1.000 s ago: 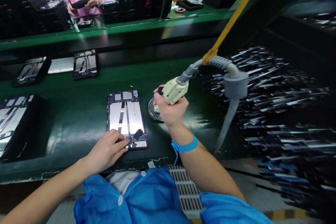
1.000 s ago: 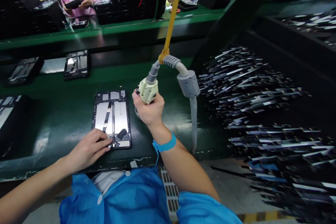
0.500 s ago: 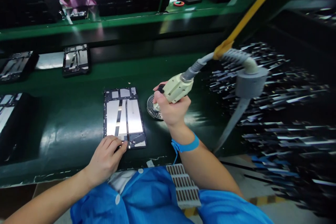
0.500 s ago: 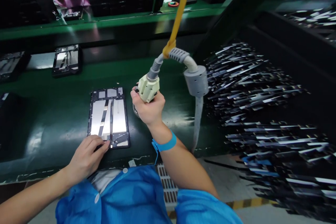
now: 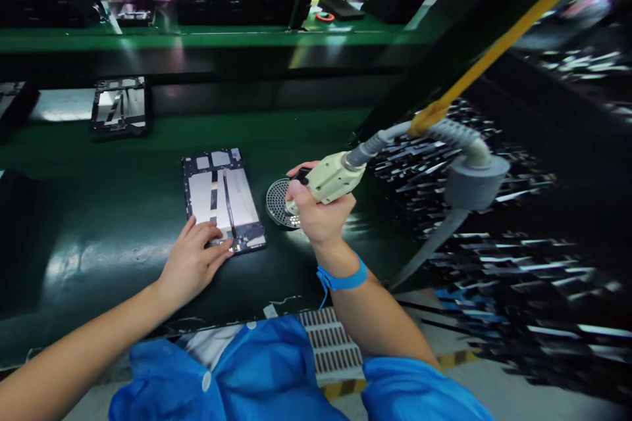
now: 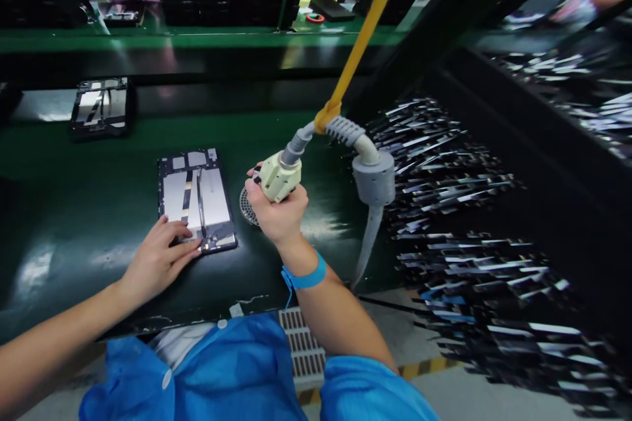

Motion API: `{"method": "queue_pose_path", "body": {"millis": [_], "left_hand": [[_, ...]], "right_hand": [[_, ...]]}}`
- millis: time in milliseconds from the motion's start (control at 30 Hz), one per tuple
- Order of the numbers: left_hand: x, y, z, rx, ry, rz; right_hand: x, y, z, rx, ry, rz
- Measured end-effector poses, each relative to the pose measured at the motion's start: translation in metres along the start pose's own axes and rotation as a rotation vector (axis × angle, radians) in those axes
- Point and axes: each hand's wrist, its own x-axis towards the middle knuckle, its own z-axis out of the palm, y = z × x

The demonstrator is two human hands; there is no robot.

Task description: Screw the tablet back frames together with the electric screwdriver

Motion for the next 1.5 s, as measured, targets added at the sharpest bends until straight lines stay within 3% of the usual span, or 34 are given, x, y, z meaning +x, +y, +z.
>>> {"method": "queue_pose_path", "body": {"millis": [133, 300, 867, 1033, 1167, 1267, 1367, 1500], "left_hand": [[0.014, -0.010, 0.006, 0.007, -0.003, 0.001], [0.007, 0.001, 0.008, 0.068, -0.024, -0.101], [0.007, -0.005, 0.007, -0.056, 0.035, -0.112], [0.010, -0.012, 0.014, -0.132, 0.095, -0.129], [0.017, -0.018, 0.021, -0.180, 0.120, -0.127], [0.019, -0.020, 0.023, -0.188, 0.104, -0.138], [0.019, -0.020, 0.024, -0.181, 0.100, -0.143], [0.018, -0.018, 0.024, -0.182, 0.103, -0.144]], "right_hand": [[-0.003, 0.006, -0.004, -0.058, 0.017, -0.025], [-0.003, 0.013, -0.004, -0.102, 0.036, -0.022], [-0.003, 0.027, -0.008, -0.174, 0.099, 0.000], [0.001, 0.016, -0.008, -0.099, 0.083, -0.005], [-0.003, -0.013, 0.007, 0.045, 0.070, -0.041], [-0.014, -0.029, 0.029, 0.136, -0.042, -0.018], [-0.026, -0.030, 0.047, 0.202, -0.185, 0.008], [-0.034, -0.021, 0.055, 0.188, -0.232, 0.038]]}}
